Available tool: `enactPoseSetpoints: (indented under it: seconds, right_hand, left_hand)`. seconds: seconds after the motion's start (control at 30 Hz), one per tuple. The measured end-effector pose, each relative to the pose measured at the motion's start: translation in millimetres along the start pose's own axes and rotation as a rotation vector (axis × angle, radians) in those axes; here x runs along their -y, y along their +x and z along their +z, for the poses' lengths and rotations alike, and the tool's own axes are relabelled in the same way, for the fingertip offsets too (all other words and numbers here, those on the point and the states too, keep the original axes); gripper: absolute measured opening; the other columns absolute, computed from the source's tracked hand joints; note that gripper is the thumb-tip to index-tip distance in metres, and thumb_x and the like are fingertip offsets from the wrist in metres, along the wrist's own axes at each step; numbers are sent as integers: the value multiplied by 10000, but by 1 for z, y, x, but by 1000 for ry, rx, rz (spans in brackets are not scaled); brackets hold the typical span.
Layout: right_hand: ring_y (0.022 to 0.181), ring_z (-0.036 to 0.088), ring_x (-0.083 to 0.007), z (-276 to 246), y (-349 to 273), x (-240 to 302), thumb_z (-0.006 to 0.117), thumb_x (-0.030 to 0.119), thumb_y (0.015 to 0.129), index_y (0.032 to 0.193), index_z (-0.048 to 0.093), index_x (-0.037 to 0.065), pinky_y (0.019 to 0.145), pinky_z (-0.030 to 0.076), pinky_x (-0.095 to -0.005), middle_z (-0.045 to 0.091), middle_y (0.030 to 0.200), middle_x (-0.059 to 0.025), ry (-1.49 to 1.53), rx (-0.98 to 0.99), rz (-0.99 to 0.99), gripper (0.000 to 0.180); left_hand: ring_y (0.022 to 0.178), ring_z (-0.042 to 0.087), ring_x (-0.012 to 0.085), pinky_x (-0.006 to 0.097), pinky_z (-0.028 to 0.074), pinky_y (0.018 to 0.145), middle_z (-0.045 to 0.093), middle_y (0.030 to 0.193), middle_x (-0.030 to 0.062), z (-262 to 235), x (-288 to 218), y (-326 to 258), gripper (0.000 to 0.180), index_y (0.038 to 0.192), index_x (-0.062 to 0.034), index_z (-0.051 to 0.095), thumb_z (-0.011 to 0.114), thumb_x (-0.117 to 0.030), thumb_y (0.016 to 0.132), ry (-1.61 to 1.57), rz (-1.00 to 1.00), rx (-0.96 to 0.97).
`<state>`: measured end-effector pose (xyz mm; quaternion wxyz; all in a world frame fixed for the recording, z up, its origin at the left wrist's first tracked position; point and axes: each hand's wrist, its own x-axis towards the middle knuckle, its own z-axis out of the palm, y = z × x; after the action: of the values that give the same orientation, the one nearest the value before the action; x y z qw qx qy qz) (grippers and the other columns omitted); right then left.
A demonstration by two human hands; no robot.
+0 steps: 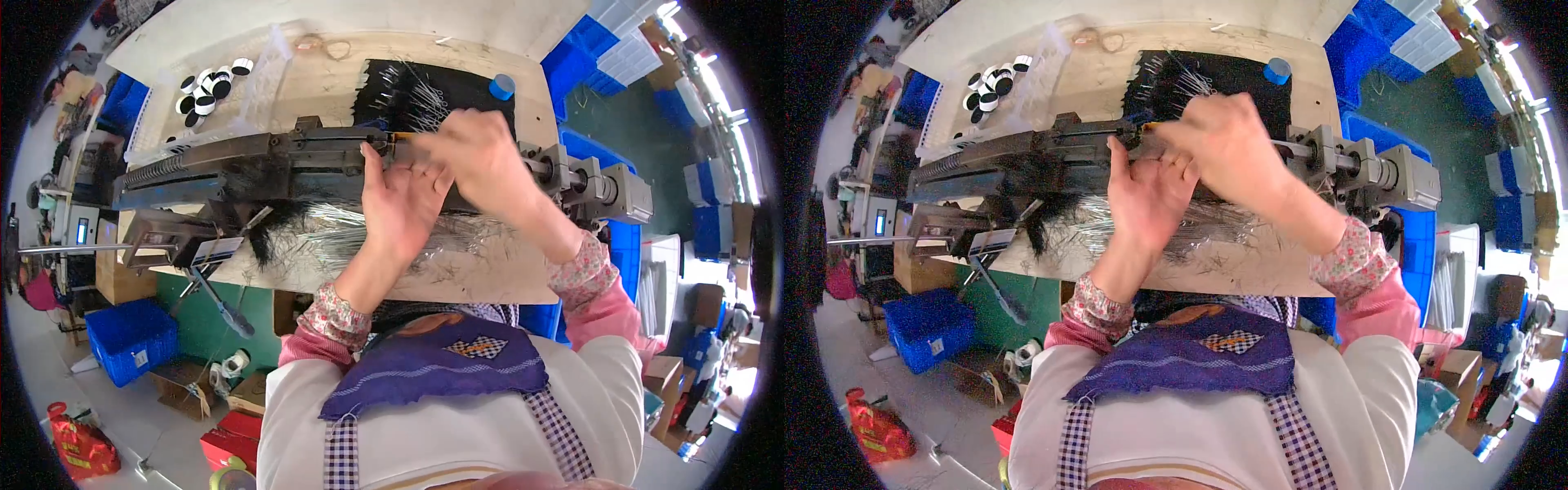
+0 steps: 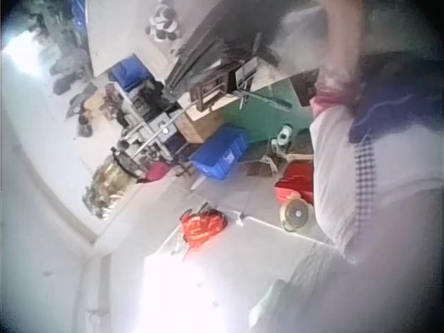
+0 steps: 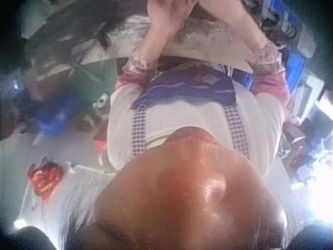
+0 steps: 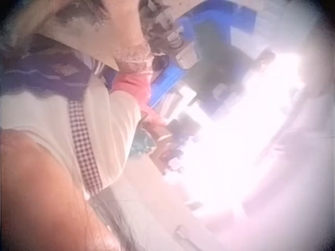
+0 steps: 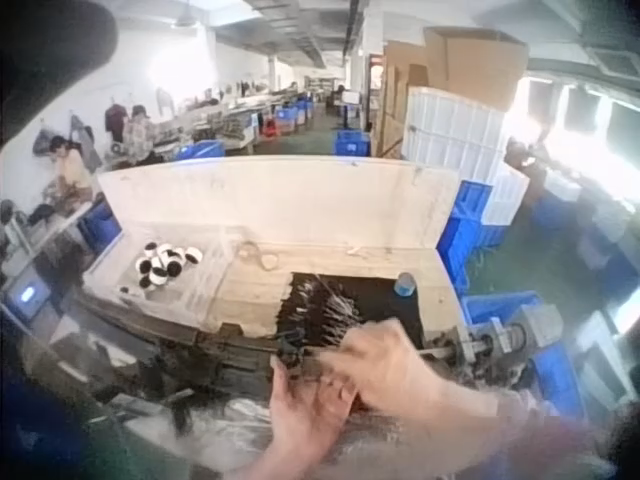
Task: The recorder is assembling components, possibly bristles or pins, into a metal frame using a manual press assembly machine on a factory floor.
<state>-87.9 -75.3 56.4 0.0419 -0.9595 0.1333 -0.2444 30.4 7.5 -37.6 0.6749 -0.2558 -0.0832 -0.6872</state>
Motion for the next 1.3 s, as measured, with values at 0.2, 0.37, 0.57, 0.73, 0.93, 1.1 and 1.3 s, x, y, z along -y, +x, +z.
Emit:
enactPoseSetpoints:
  seconds: [0.2,0.37,0.57,0.73,0.93,1.1,1.3]
  right_hand:
    - [749,563,-211,-1,6,-45,670,109,770,947,712,108,728,391,-352,560,727,-48,243,30,166,182]
    - [806,578,-239,-13,12,-39,644,115,722,876,703,118,762,381,-379,572,743,-54,94,72,34,165]
    - [743,556,-204,-19,11,-27,638,108,672,894,683,169,748,377,-382,507,697,-17,56,-72,-41,235]
    - [746,557,-200,-2,-2,1,628,111,698,918,680,168,781,376,-383,501,702,-8,-6,-190,-51,233]
    - [726,593,-261,-23,-2,-30,666,113,756,970,695,104,705,447,-375,584,742,-86,349,-171,97,217]
    - [669,557,-202,-22,1,-48,661,49,799,1032,669,43,622,452,-306,598,782,-109,452,-184,147,234]
    - [794,618,-276,-1,16,-50,645,120,776,990,708,108,750,470,-378,637,805,-106,373,-15,116,223]
  left_hand:
    - [1255,421,332,427,286,1118,475,1286,213,39,22,16,751,1207,102,405,302,-594,944,505,221,-682]
    - [1246,433,333,427,297,1111,489,1277,211,46,15,13,753,1204,103,420,323,-596,939,591,181,-616]
    - [1203,461,304,426,309,1090,524,1227,173,41,17,14,699,1217,38,452,321,-591,942,617,161,-663]
    - [1188,460,286,410,300,1090,523,1192,161,50,26,8,695,1183,54,464,319,-583,944,546,155,-654]
    - [1222,443,318,429,270,1115,538,1195,204,34,11,-6,716,1181,102,460,324,-563,951,432,103,-368]
    - [1274,377,394,469,267,1117,519,1178,251,24,1,-5,614,954,69,493,342,-526,963,500,191,-412]
    - [1241,420,329,440,299,1107,472,1247,214,42,23,16,659,1175,85,410,365,-535,954,676,250,-602]
